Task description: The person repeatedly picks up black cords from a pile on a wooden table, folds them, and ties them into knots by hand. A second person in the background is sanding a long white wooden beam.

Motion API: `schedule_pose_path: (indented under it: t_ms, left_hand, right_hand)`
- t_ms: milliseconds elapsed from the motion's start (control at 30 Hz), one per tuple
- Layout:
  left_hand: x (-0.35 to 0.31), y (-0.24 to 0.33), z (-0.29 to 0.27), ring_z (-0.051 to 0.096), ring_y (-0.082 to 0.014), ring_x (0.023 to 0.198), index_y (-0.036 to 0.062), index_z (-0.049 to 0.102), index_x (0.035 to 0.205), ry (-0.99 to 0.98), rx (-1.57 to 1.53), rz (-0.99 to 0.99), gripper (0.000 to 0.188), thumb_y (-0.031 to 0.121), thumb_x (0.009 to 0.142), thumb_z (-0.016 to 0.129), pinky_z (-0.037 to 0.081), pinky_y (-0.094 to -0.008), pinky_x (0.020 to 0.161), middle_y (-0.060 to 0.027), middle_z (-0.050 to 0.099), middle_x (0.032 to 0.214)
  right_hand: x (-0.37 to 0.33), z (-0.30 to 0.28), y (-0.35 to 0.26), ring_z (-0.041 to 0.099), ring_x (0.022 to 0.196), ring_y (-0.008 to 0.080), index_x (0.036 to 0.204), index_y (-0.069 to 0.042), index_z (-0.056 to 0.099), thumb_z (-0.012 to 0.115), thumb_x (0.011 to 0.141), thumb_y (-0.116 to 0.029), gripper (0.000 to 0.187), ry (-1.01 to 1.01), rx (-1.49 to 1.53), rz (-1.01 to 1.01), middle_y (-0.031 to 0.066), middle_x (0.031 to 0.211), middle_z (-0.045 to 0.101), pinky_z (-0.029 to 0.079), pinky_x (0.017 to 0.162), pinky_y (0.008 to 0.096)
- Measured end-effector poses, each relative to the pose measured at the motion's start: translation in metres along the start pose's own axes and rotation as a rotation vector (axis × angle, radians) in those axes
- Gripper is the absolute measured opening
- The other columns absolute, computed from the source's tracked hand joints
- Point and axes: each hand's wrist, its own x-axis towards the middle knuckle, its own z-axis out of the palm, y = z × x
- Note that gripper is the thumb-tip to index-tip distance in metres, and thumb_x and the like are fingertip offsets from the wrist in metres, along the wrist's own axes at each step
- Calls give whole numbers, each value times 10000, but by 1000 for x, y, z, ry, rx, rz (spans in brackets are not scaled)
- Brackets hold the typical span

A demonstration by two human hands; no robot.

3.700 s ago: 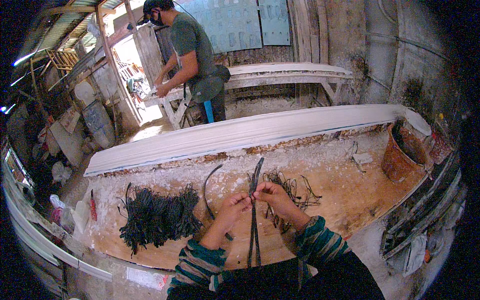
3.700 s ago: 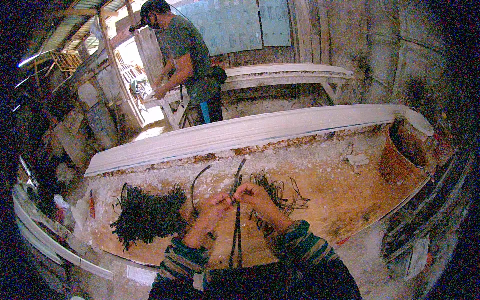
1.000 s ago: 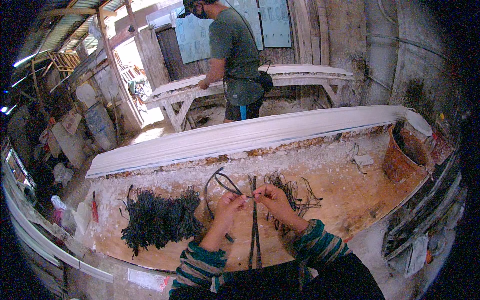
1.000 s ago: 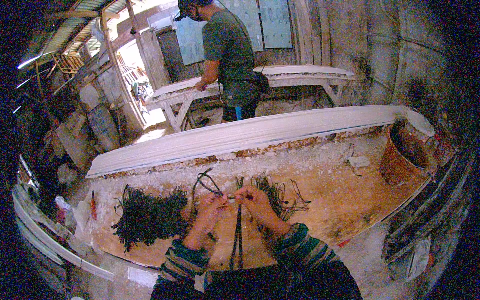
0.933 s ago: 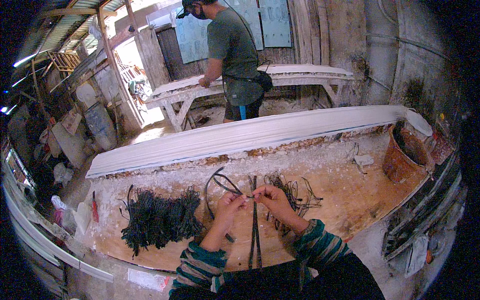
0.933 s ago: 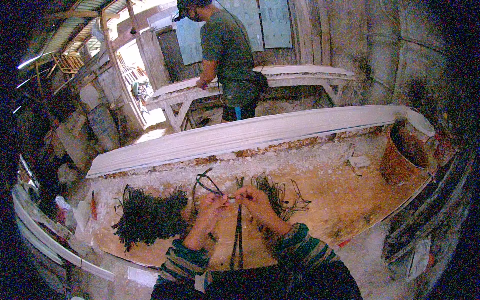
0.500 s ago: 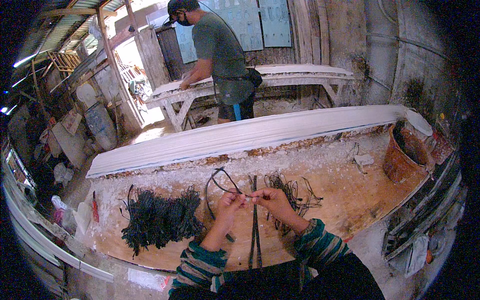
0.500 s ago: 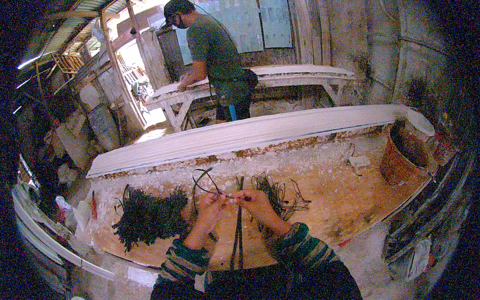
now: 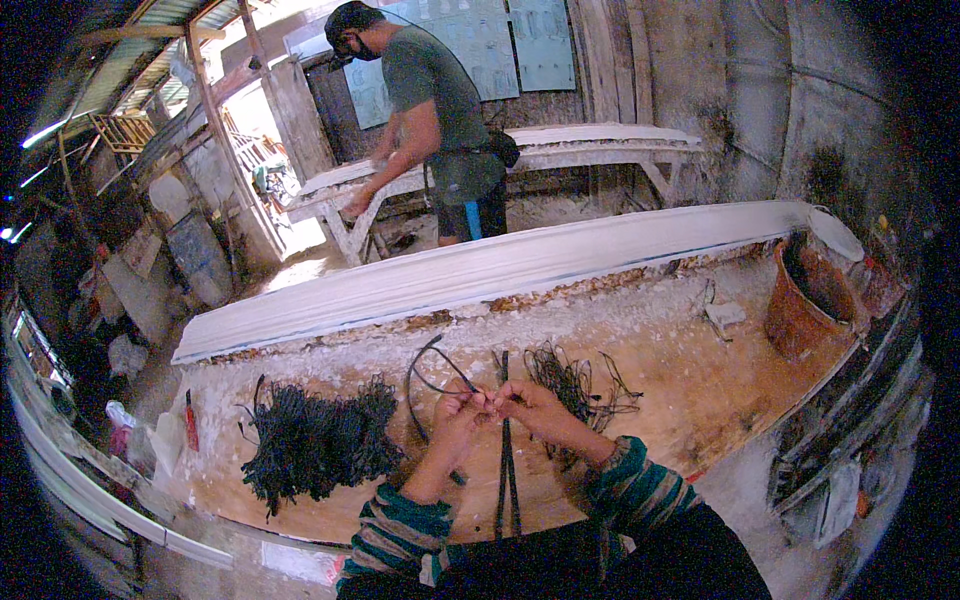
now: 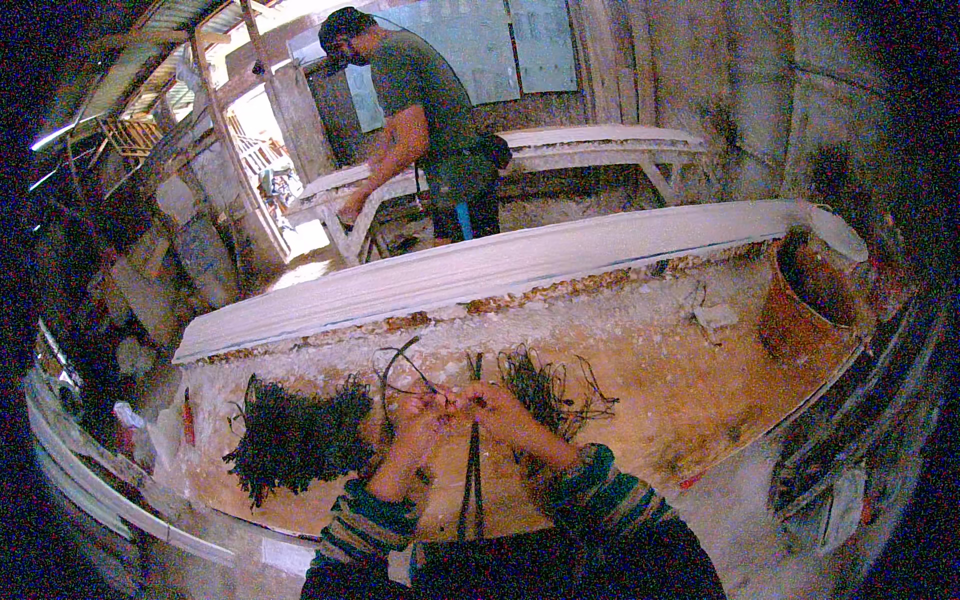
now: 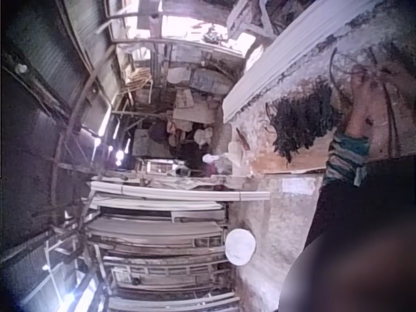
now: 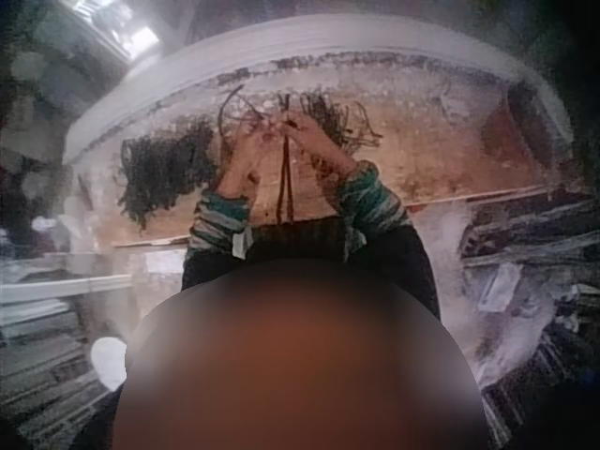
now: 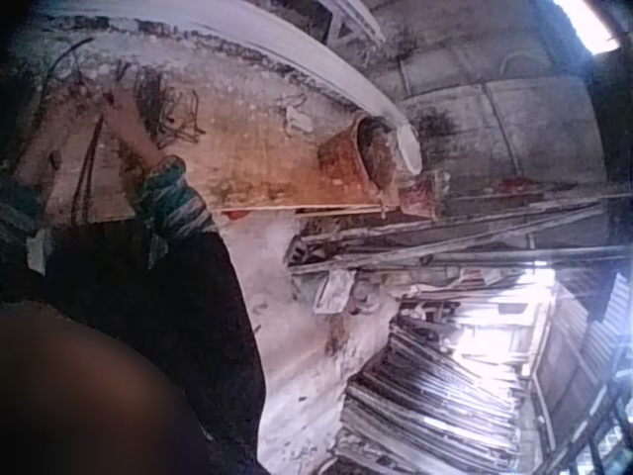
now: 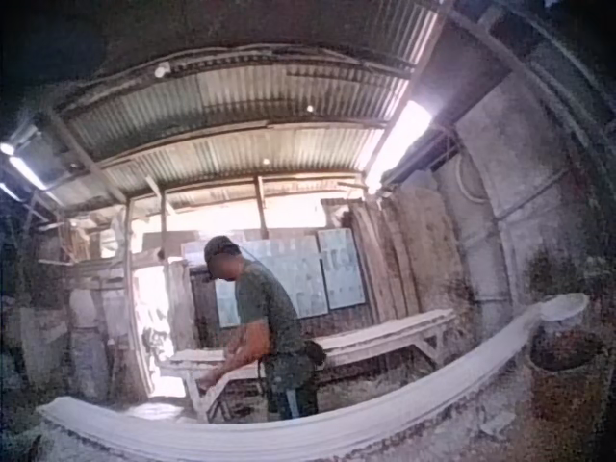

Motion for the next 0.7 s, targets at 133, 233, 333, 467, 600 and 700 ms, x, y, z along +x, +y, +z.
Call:
schedule_pose_path:
  t_ms: [133,233,333,467,600,700]
  left_hand:
    - [0,1,0,571,-135,696,82,479,837,4,-40,0,100,125,792,557,492,-279,629,-37,571,779]
    - [1,3,2,576,-149,698,71,473,832,9,42,-35,94,107,793,551,500,-288,633,-50,570,774]
    - [2,4,0,577,-152,700,60,466,819,-11,177,-38,94,103,795,546,504,-291,630,-58,568,766]
    - [-3,14,8,577,-153,700,49,456,802,4,185,-69,110,108,793,549,507,-294,626,-66,565,757]
    - [0,10,3,577,-152,702,52,456,801,-60,178,-81,123,118,788,559,509,-295,624,-65,564,756]
    - [1,8,3,576,-148,702,57,461,805,-91,161,-66,121,121,787,562,505,-288,620,-56,563,756]
  right_hand:
    - [-3,0,-11,521,766,87,829,-42,526,495,840,-188,150,32,56,135,15,776,553,430,696,226]
    - [-3,-3,-5,520,737,82,812,-41,530,512,829,-176,138,78,47,136,10,756,554,430,677,219]
    - [-3,-2,-13,510,715,72,787,-38,528,528,821,-177,143,148,-63,109,9,748,554,421,658,210]
    - [-6,-1,-31,494,695,61,765,-41,523,555,805,-165,134,176,-3,127,2,737,551,409,638,208]
    - [-5,-1,-23,496,674,63,755,-45,525,577,789,-148,120,173,104,33,-1,714,550,408,636,208]
    - [-5,-3,-25,508,682,69,757,-40,536,587,780,-139,114,147,159,75,6,714,562,410,646,209]
